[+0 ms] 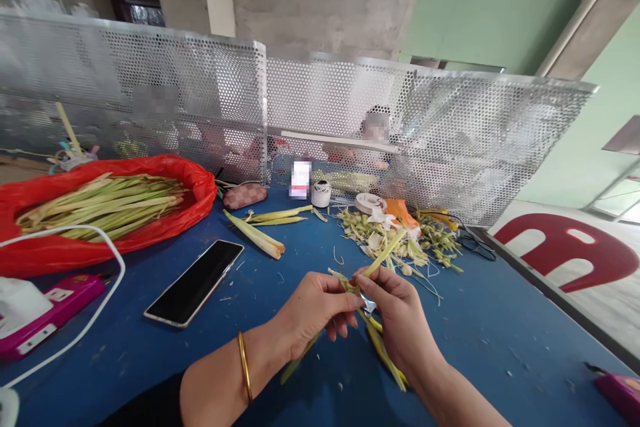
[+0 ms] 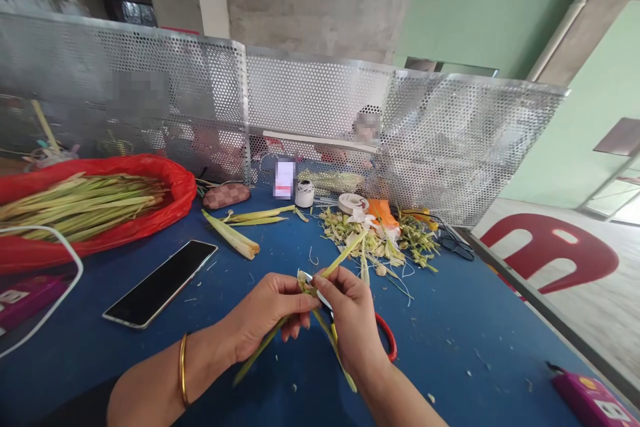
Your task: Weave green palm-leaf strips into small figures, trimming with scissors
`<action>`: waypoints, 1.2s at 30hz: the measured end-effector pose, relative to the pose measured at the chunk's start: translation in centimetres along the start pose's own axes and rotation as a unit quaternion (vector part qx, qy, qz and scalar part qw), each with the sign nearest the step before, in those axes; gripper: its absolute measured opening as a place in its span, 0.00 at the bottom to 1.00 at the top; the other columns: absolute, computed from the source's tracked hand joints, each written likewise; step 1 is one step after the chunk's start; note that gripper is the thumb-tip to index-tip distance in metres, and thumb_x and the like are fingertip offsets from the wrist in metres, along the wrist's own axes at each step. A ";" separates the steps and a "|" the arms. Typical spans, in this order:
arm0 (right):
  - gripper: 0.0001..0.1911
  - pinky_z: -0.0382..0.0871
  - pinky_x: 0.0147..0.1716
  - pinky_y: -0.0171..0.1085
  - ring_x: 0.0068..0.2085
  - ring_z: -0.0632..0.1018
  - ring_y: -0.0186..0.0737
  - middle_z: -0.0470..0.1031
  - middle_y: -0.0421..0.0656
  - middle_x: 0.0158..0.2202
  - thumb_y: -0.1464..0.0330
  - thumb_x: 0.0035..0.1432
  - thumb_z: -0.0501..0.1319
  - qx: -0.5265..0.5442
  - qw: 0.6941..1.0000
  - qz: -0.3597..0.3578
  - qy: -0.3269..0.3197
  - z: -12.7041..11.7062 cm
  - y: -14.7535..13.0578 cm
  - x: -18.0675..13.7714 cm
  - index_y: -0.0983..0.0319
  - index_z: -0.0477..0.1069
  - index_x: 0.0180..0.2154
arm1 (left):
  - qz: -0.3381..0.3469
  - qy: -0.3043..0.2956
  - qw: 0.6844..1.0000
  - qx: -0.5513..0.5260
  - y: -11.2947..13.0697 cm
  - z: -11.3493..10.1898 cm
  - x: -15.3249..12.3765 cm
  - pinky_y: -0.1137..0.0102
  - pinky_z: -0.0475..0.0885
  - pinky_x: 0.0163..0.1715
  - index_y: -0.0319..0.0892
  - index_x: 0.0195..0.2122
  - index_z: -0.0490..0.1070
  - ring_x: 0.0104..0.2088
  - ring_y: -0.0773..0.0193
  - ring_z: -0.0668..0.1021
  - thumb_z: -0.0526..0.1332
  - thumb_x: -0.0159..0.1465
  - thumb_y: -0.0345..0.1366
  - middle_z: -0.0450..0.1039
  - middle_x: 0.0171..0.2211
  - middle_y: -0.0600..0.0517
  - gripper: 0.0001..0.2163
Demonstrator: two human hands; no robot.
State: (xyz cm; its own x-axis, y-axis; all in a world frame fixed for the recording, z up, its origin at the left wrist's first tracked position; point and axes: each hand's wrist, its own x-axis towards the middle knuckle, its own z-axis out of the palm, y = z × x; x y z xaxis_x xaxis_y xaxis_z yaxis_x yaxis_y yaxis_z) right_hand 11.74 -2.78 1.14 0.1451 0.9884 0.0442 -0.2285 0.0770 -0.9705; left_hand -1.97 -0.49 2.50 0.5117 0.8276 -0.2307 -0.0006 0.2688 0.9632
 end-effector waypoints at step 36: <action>0.24 0.58 0.49 0.44 0.42 0.73 0.48 0.76 0.45 0.33 0.52 0.62 0.51 -0.390 0.886 -0.246 0.044 -2.9 -2.7 1.6 0.57 0.75 0.22 | 0.009 -0.047 0.998 0.032 0.9 -0.2 -0.5 0.75 0.53 0.16 0.37 0.32 0.74 0.17 0.73 0.64 0.58 0.57 0.40 0.68 0.21 0.54 0.11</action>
State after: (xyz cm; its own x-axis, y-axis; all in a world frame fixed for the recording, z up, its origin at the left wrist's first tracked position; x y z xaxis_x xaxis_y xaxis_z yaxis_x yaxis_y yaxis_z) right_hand 15.44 -1.75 3.16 0.1244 0.8441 0.5216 0.6130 0.3480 -0.7093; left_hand -2.45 -0.56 3.43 0.5903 0.7812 -0.2030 0.0435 0.2204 0.9745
